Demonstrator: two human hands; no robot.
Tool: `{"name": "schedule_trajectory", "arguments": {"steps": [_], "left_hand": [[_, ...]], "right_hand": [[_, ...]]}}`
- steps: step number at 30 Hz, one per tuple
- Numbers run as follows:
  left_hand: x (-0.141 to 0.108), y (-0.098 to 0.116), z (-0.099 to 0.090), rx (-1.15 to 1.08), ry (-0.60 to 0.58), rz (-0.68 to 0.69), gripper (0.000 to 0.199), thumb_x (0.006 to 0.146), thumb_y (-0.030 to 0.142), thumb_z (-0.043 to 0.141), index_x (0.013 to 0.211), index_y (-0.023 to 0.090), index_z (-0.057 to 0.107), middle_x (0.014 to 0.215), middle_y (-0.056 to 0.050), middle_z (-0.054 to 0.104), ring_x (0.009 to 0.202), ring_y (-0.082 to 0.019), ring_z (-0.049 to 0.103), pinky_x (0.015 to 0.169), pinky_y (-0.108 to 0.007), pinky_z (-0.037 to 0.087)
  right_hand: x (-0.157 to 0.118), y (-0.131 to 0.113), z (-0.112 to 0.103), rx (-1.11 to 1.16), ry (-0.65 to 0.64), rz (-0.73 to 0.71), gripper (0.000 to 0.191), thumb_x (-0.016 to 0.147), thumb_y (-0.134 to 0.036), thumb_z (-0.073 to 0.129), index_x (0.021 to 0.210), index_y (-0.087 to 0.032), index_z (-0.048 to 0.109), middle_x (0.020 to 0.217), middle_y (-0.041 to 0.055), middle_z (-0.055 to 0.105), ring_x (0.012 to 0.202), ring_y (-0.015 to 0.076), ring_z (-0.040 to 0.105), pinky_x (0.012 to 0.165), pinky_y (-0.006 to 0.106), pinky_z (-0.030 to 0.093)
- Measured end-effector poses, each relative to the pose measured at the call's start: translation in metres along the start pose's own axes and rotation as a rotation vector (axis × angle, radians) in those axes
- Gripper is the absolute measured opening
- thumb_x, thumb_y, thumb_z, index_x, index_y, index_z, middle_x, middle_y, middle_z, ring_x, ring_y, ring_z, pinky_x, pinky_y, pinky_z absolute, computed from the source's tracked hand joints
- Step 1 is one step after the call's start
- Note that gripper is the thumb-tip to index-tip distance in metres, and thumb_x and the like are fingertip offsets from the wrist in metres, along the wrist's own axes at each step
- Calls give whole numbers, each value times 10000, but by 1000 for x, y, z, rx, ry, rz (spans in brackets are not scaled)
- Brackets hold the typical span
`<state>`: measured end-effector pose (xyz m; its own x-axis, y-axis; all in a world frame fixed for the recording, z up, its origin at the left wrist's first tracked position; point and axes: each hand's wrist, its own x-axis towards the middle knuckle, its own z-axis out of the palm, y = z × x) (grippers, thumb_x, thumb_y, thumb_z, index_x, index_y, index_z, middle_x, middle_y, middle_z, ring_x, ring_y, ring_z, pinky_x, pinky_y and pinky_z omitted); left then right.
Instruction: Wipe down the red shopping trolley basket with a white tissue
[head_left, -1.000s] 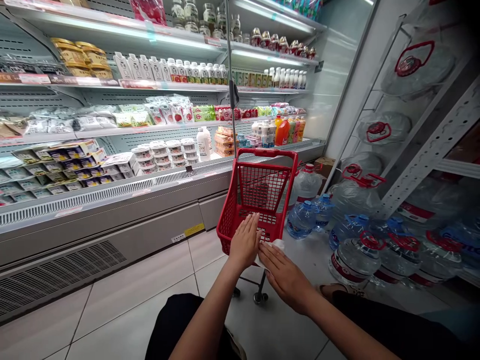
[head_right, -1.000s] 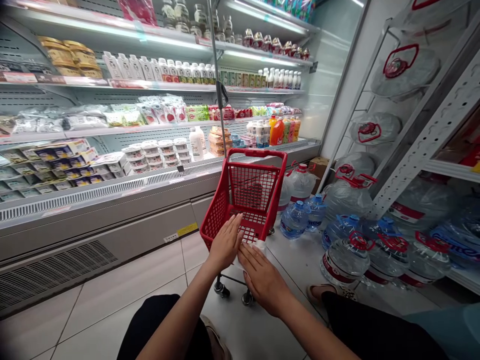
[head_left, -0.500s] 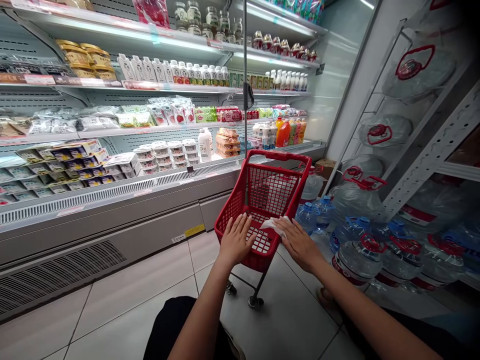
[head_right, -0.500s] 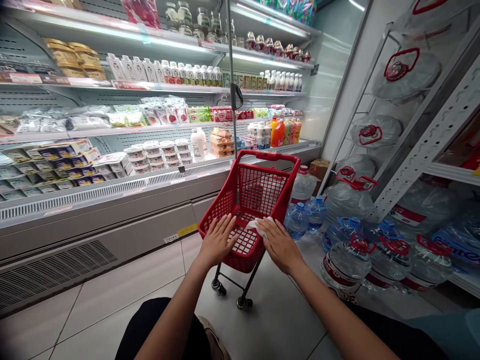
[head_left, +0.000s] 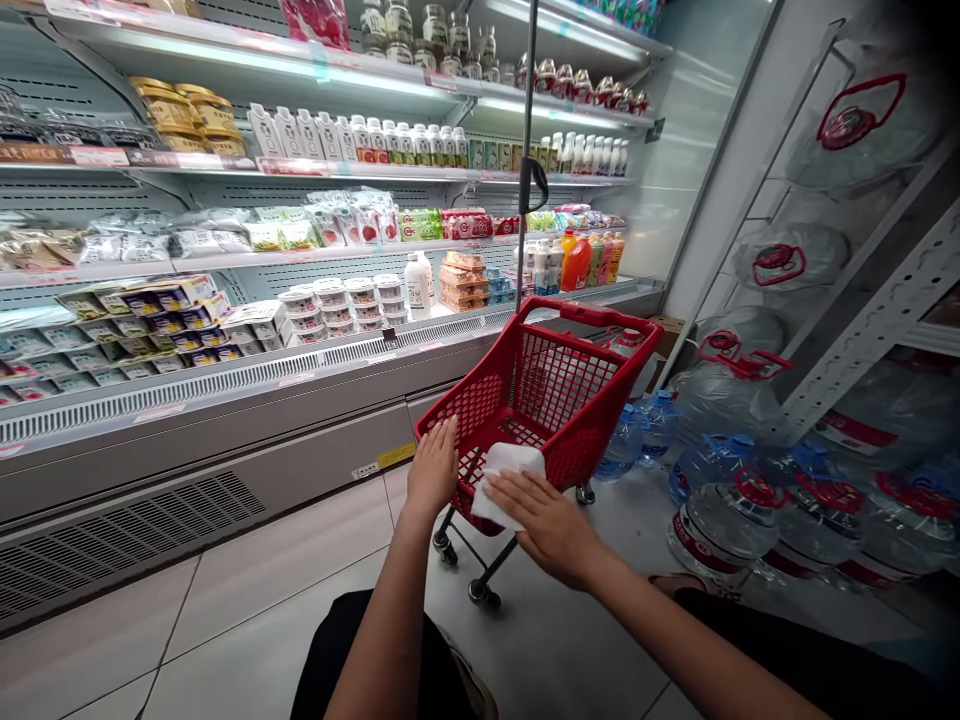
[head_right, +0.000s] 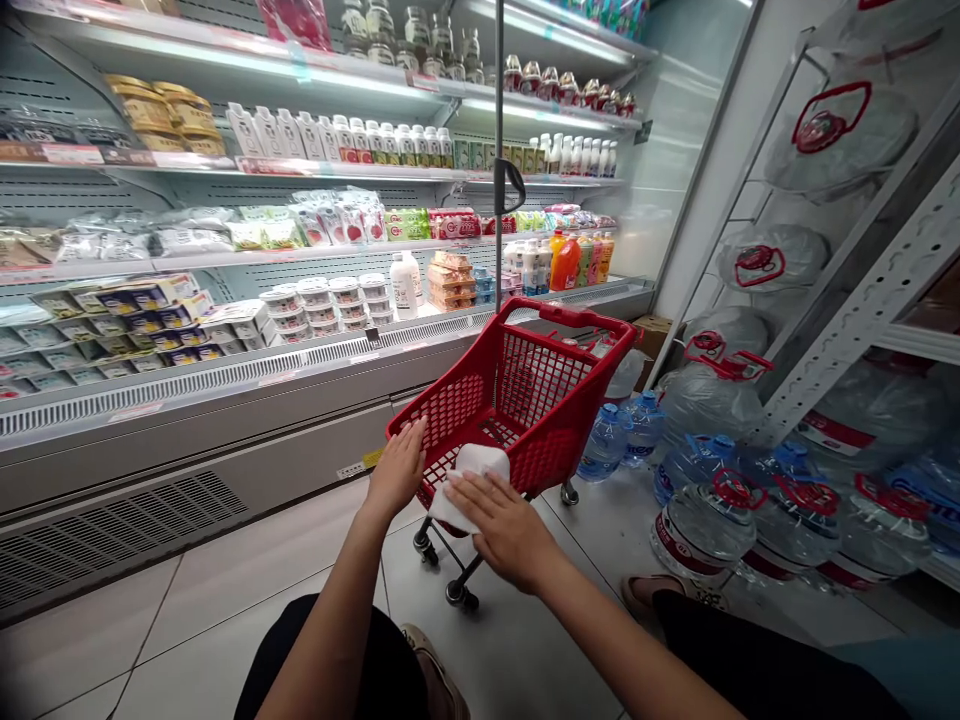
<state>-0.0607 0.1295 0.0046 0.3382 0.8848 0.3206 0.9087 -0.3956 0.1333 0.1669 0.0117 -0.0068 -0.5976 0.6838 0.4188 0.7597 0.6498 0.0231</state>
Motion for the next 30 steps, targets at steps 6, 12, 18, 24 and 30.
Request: {"name": "schedule_trajectory", "arguments": {"steps": [6,12,18,24,30], "left_hand": [[-4,8,-5,-2,127,-15,525,1072,292,330,1577,177,414,1597,-99,489,1516,-238,400,1268,-458,313],[-13,51,3,-99,-7,185,659,1075,590,287,1582,186,405,1612,-73,468,1523,-219,387,1275,-445,291],[-17,47,-2,-81,-62,262,847,997,728,384,1641,188,279,1659,-87,386,1550,-242,333,1287,-464,250],[-16,39,0,-55,-56,290,855,998,677,465,1668,227,181,1671,-77,366,1558,-242,314,1289,-467,243],[-12,45,-1,-8,-17,318,711,1046,376,466,1667,208,162,1694,-68,315,1574,-213,269,1292,-447,251]], "right_hand": [[-18,82,0,-123,129,294,725,991,-160,326,1677,-264,115,1678,14,351,1561,208,288,1280,489,265],[-12,49,5,-79,143,289,729,993,-155,332,1680,-220,95,1680,44,352,1567,219,270,1283,494,273],[-6,18,3,-41,75,137,765,965,-142,372,1678,-222,107,1690,22,327,1566,194,269,1293,468,257],[-29,97,-11,-166,102,294,729,987,-168,325,1675,-280,112,1667,-3,375,1545,197,323,1269,481,274],[-20,108,-6,-171,143,356,642,998,-167,321,1639,-192,302,1627,56,446,1540,221,334,1273,489,275]]}}
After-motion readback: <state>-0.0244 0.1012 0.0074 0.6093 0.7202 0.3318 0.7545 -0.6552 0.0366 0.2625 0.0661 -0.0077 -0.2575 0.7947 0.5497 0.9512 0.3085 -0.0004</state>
